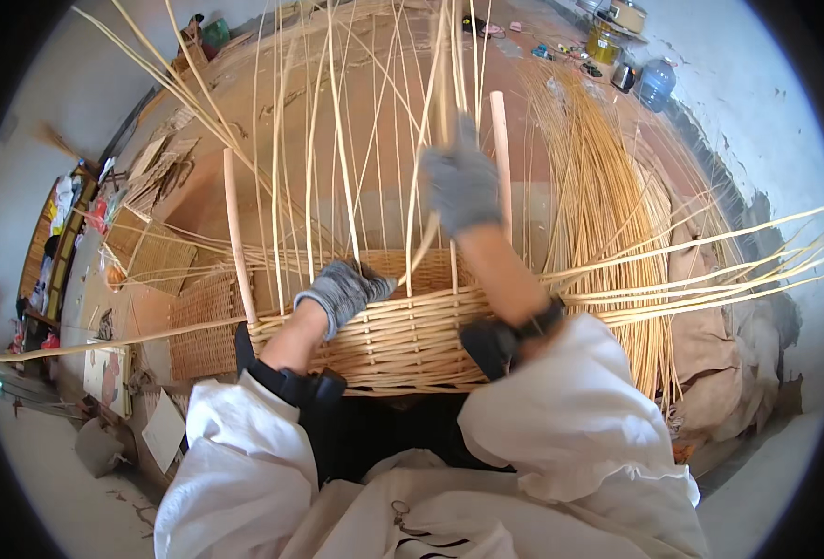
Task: Weave a basket using bamboo or wooden strips, including measuring with a tape measure.
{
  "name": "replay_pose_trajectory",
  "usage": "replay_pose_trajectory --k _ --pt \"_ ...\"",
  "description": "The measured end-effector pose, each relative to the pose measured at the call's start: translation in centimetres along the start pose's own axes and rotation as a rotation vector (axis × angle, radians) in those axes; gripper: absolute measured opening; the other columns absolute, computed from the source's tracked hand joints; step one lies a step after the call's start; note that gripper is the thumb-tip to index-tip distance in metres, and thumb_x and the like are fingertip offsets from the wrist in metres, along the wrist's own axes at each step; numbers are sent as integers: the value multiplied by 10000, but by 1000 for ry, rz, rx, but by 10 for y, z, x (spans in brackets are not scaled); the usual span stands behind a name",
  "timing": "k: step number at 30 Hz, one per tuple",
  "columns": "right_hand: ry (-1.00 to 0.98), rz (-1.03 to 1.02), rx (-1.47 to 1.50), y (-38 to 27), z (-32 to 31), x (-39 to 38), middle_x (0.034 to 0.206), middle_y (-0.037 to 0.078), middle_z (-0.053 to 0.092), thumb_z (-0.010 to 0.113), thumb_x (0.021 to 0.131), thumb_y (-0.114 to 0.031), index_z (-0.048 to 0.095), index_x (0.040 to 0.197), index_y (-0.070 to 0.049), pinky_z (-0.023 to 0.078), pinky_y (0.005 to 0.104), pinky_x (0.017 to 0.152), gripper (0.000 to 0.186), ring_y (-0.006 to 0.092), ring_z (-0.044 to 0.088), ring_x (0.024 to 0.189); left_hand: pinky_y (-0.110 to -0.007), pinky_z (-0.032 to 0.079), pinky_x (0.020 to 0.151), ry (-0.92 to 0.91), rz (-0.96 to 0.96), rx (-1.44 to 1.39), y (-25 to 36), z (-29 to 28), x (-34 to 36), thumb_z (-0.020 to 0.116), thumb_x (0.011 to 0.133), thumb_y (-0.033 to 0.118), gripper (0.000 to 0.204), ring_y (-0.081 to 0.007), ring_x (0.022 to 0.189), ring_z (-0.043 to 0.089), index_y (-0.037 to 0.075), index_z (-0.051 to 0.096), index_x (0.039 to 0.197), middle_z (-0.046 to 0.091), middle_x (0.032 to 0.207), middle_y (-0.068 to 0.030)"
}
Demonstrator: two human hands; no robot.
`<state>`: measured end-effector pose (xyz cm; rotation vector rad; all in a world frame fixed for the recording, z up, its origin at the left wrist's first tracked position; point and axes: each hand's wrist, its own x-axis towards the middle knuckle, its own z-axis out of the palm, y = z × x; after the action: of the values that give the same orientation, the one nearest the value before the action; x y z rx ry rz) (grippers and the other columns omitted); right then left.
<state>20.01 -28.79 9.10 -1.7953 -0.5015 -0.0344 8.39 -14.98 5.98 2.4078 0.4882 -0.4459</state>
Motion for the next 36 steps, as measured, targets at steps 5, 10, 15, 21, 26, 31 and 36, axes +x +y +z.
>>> replay_pose_trajectory --k 5,10,15,21,26,31,36 --pt "250 -101 465 26 -31 -108 590 -30 377 440 860 -180 443 1084 -41 379 186 432 264 76 400 491 -311 399 839 -57 -64 -189 13 2 3 535 730 505 515 -284 952 533 41 605 945 571 993 -173" --pt "235 -65 220 13 -77 -91 742 64 517 472 819 -82 415 1064 -29 488 266 575 257 144 517 597 -354 389 868 437 -66 96 48 4 11 559 748 401 581 -353 1012 485 -2 443 1149 488 1072 -276" --pt "221 310 711 34 -117 -84 781 97 546 508 759 47 461 887 -14 524 302 570 150 186 560 610 -349 446 655 212 400 221 82 11 25 562 765 213 267 -262 714 552 -16 520 897 584 798 -145" --pt "-150 298 163 25 -132 -49 869 112 544 565 741 -30 489 926 -10 485 299 692 201 216 562 783 -421 346 866 225 487 299 68 79 -24 605 669 484 814 -358 1032 447 40 268 1261 421 1138 -242" --pt "184 -637 -1077 4 -61 16 1121 212 392 612 715 -145 452 1115 -28 450 366 772 446 289 524 924 -471 314 863 372 384 221 85 95 -41 632 578 553 848 -370 1057 396 81 347 1222 374 1151 -236" --pt "-362 -200 -1276 49 -80 -122 875 281 548 517 764 -283 437 1142 -91 482 403 637 431 303 592 633 -502 331 837 590 530 148 53 117 -16 662 521 536 710 -396 1028 406 87 511 1050 392 1129 -237" --pt "-275 86 -1288 7 -97 -124 742 195 588 503 775 -320 446 1109 -38 451 401 638 441 343 571 664 -421 392 836 541 704 -1069 -1 107 -38 555 750 229 360 -268 936 457 61 469 1057 427 1040 -172"
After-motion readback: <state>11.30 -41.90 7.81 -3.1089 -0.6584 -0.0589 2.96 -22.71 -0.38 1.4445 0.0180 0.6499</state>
